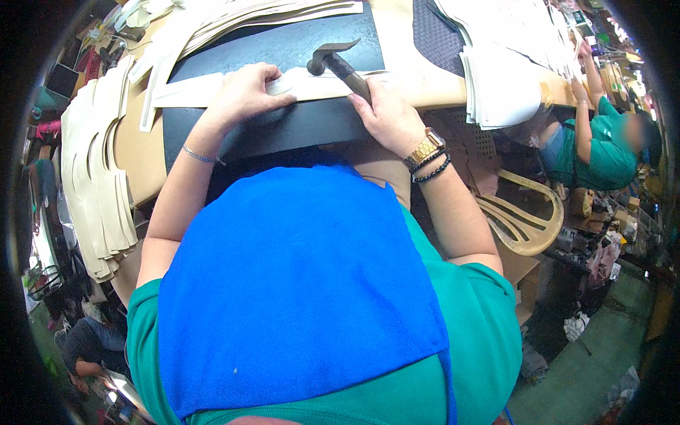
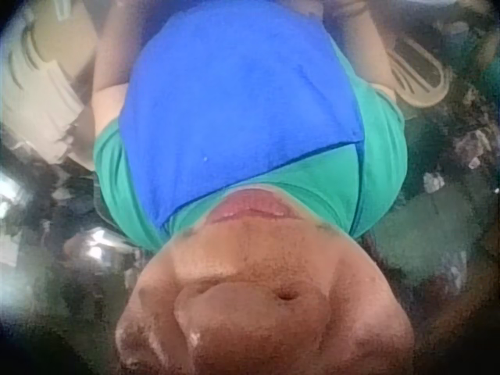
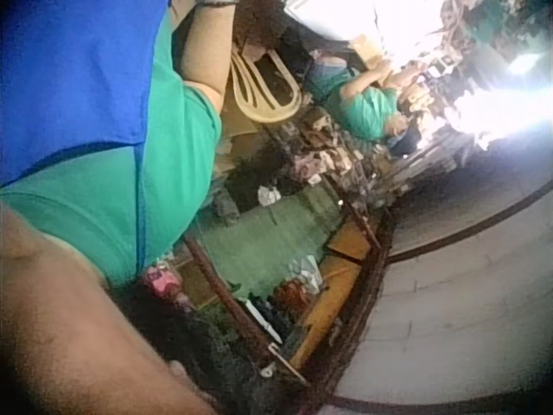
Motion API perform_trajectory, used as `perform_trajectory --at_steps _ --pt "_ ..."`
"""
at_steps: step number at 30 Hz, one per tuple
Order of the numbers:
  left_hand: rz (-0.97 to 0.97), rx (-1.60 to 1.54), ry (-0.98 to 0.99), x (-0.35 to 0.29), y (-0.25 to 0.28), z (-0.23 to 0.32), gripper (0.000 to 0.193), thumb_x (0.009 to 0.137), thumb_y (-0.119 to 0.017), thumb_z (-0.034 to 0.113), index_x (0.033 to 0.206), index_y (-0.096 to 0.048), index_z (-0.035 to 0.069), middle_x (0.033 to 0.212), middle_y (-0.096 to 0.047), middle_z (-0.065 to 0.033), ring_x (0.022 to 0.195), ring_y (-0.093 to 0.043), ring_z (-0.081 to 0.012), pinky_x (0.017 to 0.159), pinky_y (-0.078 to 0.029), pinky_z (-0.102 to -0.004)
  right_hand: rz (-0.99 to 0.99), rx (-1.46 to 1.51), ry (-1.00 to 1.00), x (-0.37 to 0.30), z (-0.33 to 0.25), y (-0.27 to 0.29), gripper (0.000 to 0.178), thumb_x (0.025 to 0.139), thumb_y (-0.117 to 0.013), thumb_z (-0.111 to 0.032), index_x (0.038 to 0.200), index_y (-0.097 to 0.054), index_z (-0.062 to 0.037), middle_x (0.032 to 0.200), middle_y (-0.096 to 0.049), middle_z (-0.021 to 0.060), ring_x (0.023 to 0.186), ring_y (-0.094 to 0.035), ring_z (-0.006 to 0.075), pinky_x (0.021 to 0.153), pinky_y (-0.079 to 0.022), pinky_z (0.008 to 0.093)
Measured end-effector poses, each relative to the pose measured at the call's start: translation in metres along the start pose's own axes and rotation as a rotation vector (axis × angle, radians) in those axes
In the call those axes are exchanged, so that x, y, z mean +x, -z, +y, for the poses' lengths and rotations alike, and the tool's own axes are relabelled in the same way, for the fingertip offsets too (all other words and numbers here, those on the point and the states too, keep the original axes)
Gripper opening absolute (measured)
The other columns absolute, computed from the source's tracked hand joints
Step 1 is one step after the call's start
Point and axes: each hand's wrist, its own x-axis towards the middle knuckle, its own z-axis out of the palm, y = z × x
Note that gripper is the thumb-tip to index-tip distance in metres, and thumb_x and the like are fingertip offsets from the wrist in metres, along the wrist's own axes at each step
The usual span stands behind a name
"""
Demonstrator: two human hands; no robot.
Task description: The person uses a hammer to repeatedly strike a small, curved piece of light-colored material placed on a dark work surface. They pick up the piece, reposition it, and continue hammering it along its edges.
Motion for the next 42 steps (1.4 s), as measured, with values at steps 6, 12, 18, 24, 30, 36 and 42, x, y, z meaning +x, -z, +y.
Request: perform_trajectory --at_steps 6,12,18,24,30,36,42 --pt "0.209 -0.208 0.02 -0.005 -0.023 0.001 0.029 0.087 -0.07 0.031 0.102 -0.073 0.007 0.093 -0.073 -0.0123 0.084 -0.071 -0.0241 0.079 -0.054 -0.034 -0.025 -0.036 0.007 -0.002 -0.012 0.007 0.033 0.097 -0.055 -0.036 0.103 -0.055 -0.0031 0.086 -0.065 0.0242 0.084 -0.064 0.044 0.072 -0.05 0.0507" --pt "0.348 -0.176 -0.052 -0.011 -0.037 0.003 0.023 0.086 -0.07 0.025 0.103 -0.074 0.009 0.094 -0.072 -0.0079 0.081 -0.069 -0.0239 0.075 -0.052 -0.0358 -0.015 -0.128 0.017 -0.003 -0.02 0.007 0.032 0.097 -0.056 -0.035 0.102 -0.054 -0.0041 0.084 -0.064 0.0229 0.084 -0.064 0.0433 0.072 -0.05 0.0513" --pt "0.505 0.385 -0.275 -0.017 -0.045 0.011 0.015 0.087 -0.062 0.018 0.097 -0.072 0.017 0.095 -0.065 0.0 0.092 -0.063 -0.0179 0.084 -0.039 -0.0427 0.021 -0.15 0.165 0.008 -0.016 0.017 0.032 0.096 -0.058 -0.035 0.102 -0.052 -0.0044 0.077 -0.065 0.021 0.076 -0.066 0.0405 0.065 -0.05 0.0496" --pt "0.49 0.434 -0.27 -0.016 -0.043 0.013 0.013 0.086 -0.061 0.018 0.094 -0.071 0.016 0.097 -0.065 -0.0002 0.095 -0.062 -0.0181 0.086 -0.037 -0.0436 -0.066 -0.303 0.097 0.026 -0.033 0.021 0.029 0.097 -0.057 -0.033 0.108 -0.054 -0.0063 0.074 -0.064 0.019 0.071 -0.065 0.0378 0.061 -0.05 0.0467" --pt "0.3 -0.089 -0.194 -0.01 -0.027 -0.002 0.022 0.086 -0.069 0.025 0.099 -0.072 0.008 0.096 -0.07 -0.0096 0.086 -0.068 -0.0294 0.08 -0.052 -0.039 -0.039 -0.325 0.193 0.024 -0.008 0.011 0.029 0.098 -0.053 -0.035 0.103 -0.052 -0.006 0.078 -0.065 0.0189 0.074 -0.065 0.0392 0.064 -0.05 0.0478" --pt "0.236 0.048 -0.184 -0.018 -0.016 -0.005 0.02 0.083 -0.073 0.023 0.096 -0.073 0.007 0.097 -0.07 -0.0112 0.087 -0.068 -0.0283 0.078 -0.054 -0.0341 -0.024 -0.203 0.13 0.024 -0.033 0.023 0.028 0.097 -0.057 -0.032 0.104 -0.052 -0.0052 0.079 -0.064 0.02 0.075 -0.064 0.0404 0.067 -0.05 0.0476" --pt "0.282 -0.082 -0.179 -0.023 -0.025 -0.01 0.02 0.085 -0.072 0.029 0.092 -0.074 0.01 0.094 -0.068 -0.006 0.087 -0.067 -0.0236 0.089 -0.045 -0.0389 -0.138 -0.273 0.158 0.023 -0.032 0.018 0.03 0.097 -0.057 -0.032 0.102 -0.052 -0.0034 0.079 -0.063 0.0209 0.077 -0.063 0.0402 0.068 -0.049 0.0477"
